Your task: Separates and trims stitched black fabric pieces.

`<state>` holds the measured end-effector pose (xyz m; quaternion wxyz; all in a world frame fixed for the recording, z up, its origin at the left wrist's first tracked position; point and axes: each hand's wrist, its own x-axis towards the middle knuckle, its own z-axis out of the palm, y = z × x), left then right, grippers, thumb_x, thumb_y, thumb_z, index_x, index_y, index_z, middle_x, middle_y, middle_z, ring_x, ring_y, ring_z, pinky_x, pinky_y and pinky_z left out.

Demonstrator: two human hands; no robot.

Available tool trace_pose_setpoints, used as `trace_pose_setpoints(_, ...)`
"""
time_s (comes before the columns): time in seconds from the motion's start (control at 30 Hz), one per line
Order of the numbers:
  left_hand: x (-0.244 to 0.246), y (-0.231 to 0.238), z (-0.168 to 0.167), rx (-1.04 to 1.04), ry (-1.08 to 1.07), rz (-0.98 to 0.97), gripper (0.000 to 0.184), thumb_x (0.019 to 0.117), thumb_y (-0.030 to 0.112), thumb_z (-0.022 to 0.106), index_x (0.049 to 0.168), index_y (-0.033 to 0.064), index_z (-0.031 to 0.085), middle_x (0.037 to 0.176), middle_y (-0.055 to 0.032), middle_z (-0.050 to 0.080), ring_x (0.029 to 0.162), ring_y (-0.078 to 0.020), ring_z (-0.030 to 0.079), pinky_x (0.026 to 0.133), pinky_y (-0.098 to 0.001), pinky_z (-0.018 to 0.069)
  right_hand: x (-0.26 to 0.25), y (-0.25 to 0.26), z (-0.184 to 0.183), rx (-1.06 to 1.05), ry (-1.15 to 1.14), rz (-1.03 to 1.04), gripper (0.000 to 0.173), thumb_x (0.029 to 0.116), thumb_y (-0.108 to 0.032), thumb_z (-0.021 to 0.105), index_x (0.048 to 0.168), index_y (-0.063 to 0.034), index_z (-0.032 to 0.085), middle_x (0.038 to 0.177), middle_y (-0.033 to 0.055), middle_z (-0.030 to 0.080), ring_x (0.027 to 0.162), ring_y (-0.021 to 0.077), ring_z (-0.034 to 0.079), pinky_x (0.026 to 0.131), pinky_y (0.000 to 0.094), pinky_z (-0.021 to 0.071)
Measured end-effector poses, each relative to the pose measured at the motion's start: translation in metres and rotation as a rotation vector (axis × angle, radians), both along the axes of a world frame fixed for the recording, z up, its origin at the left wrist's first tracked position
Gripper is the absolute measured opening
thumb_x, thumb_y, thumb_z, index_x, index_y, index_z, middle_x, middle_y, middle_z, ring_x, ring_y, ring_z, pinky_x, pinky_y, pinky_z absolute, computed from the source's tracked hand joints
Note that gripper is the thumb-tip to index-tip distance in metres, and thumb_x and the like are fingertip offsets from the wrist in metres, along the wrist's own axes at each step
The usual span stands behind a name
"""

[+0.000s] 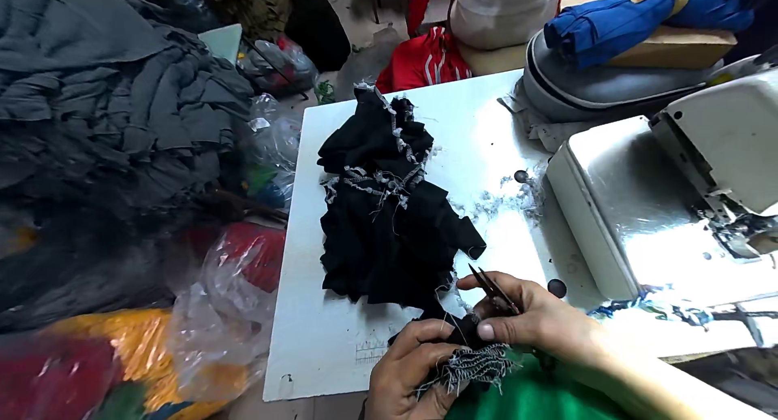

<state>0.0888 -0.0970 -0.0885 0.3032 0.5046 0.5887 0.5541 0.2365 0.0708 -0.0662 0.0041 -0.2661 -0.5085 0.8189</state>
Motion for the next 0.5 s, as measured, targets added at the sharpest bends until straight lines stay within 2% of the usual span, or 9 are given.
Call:
trace_pose_setpoints(0.07,-0.001,-0.002,-0.001,0.002,0.001,0.007,0.020,0.0987,0.030,0.065,0.103,0.0130,0.073,0.120,0.0105,0.065,0.117,0.0088,0.055,0.101,-0.0113,0.0465,0.004,0.003,-0.002,-0.101,-0.070,0.048,0.035,0.0947,-0.011,0.064,0.129,-0.0126,0.056,0.082,-0.0119,0.066,0.056,-0.0071,0.050,0.048,0.0105,0.0385)
trace_pose_setpoints(0.17,-0.002,-0.005,-0.003,0.000,-0.018,-0.008,0.018,0.0983,0.030,0.065,0.103,0.0150,0.074,0.121,0.0127,0.065,0.117,0.0091,0.055,0.100,-0.0114,0.0470,0.008,0.003,-0.003,-0.165,-0.122,0.133,0.011,0.0970,-0.014,0.061,0.108,-0.0154,0.064,0.074,-0.0133,0.061,0.052,-0.0062,0.049,0.046,0.0114,0.0395)
trace_pose_setpoints(0.27,-0.001,-0.007,-0.005,-0.008,-0.034,-0.020,0.017,0.0980,0.029,0.066,0.103,0.0152,0.074,0.123,0.0123,0.065,0.119,0.0074,0.055,0.102,-0.0132,0.0468,0.008,0.000,-0.002,-0.073,-0.076,0.119,0.005,0.0965,-0.014,0.061,0.096,-0.0184,0.064,0.070,-0.0149,0.056,0.052,-0.0069,0.045,0.047,0.0113,0.0374)
trace_pose_setpoints(0.33,-0.001,-0.007,-0.006,-0.021,-0.054,-0.001,0.015,0.0975,0.027,0.067,0.103,0.0158,0.075,0.130,0.0107,0.064,0.121,0.0047,0.057,0.103,-0.0174,0.0492,0.007,-0.004,-0.001,0.122,-0.066,0.068,0.003,0.0980,-0.015,0.058,0.099,-0.0150,0.062,0.072,-0.0138,0.052,0.056,-0.0069,0.044,0.052,0.0123,0.0375)
trace_pose_setpoints(0.4,-0.004,-0.011,-0.005,-0.050,-0.045,0.033,0.014,0.0971,0.029,0.068,0.104,0.0191,0.075,0.141,0.0112,0.057,0.122,0.0045,0.057,0.103,-0.0201,0.0519,0.010,-0.009,-0.006,0.483,-0.072,-0.040,0.015,0.0974,-0.017,0.057,0.105,-0.0074,0.067,0.078,-0.0062,0.056,0.064,-0.0026,0.047,0.060,0.0169,0.0403)
trace_pose_setpoints(0.43,-0.009,-0.014,-0.003,-0.062,-0.035,0.046,0.015,0.0975,0.032,0.067,0.106,0.0223,0.075,0.143,0.0137,0.055,0.122,0.0058,0.057,0.102,-0.0192,0.0521,0.011,-0.010,-0.011,0.695,-0.073,-0.122,0.017,0.0952,-0.016,0.058,0.103,-0.0071,0.069,0.076,-0.0030,0.059,0.064,0.0005,0.049,0.059,0.0196,0.0418)
trace_pose_setpoints(0.5,-0.018,-0.021,0.005,-0.043,-0.055,0.035,0.018,0.0997,0.037,0.063,0.112,0.0294,0.074,0.139,0.0212,0.057,0.120,0.0080,0.057,0.101,-0.0160,0.0501,0.012,-0.005,-0.017,0.983,-0.076,-0.230,0.012,0.0915,-0.018,0.060,0.097,-0.0113,0.069,0.070,-0.0038,0.058,0.059,0.0015,0.051,0.054,0.0199,0.0430)
